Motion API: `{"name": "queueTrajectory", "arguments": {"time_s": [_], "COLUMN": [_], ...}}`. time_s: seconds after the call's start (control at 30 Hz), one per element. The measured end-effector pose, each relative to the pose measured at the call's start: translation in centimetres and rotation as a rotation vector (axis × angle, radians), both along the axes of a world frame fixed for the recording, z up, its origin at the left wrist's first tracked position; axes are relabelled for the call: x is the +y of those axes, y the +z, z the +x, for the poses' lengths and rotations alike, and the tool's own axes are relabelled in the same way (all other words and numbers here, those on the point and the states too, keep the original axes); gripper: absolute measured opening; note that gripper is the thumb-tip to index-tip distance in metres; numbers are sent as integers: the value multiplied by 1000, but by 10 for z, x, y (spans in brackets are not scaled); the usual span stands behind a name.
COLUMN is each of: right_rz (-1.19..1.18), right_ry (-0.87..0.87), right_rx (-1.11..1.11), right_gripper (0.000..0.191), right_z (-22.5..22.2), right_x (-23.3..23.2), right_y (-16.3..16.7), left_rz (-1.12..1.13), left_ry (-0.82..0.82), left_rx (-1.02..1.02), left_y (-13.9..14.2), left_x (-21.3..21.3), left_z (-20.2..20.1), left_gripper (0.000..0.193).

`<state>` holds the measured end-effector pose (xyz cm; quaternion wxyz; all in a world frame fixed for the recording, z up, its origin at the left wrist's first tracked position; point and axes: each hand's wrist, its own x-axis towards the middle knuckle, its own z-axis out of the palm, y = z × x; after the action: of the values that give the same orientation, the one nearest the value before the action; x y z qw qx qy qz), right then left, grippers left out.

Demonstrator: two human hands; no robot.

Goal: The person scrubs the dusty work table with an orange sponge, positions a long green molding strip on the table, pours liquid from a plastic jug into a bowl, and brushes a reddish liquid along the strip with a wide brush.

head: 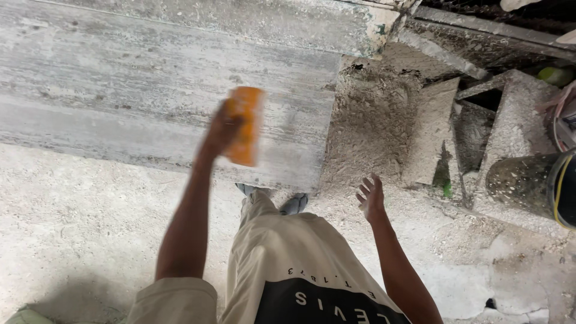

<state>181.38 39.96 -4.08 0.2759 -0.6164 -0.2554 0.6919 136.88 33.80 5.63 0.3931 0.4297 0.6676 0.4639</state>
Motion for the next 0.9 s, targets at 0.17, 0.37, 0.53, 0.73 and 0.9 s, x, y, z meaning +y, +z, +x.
{"name": "queueTrajectory", "arguments": {"time_s": [0.17, 0.37, 0.53, 0.73, 0.9], "right_rz": [-7, 252, 296, 355, 927], "right_ry": [132, 379, 285, 395, 535], "right_rx": [-138, -56, -99, -421, -359], "right_gripper": [81, 82, 62, 51, 54], "right_z": [-12, -55, -30, -14, -73], "right_x": [8, 28, 18, 6, 30], "right_y": [13, 22, 18, 22, 23], "left_rz": [-249, -141, 349, -388, -149], "left_ry": [-122, -194, 41, 282, -296], "left_rx": [4, 291, 1131, 1165, 804], "left_y": [-12, -33, -10, -20, -61], "left_x": [34, 64, 8, -48, 10], "left_z": [68, 121, -18, -59, 169], "left_gripper": [62, 72, 29, 23, 38]}}
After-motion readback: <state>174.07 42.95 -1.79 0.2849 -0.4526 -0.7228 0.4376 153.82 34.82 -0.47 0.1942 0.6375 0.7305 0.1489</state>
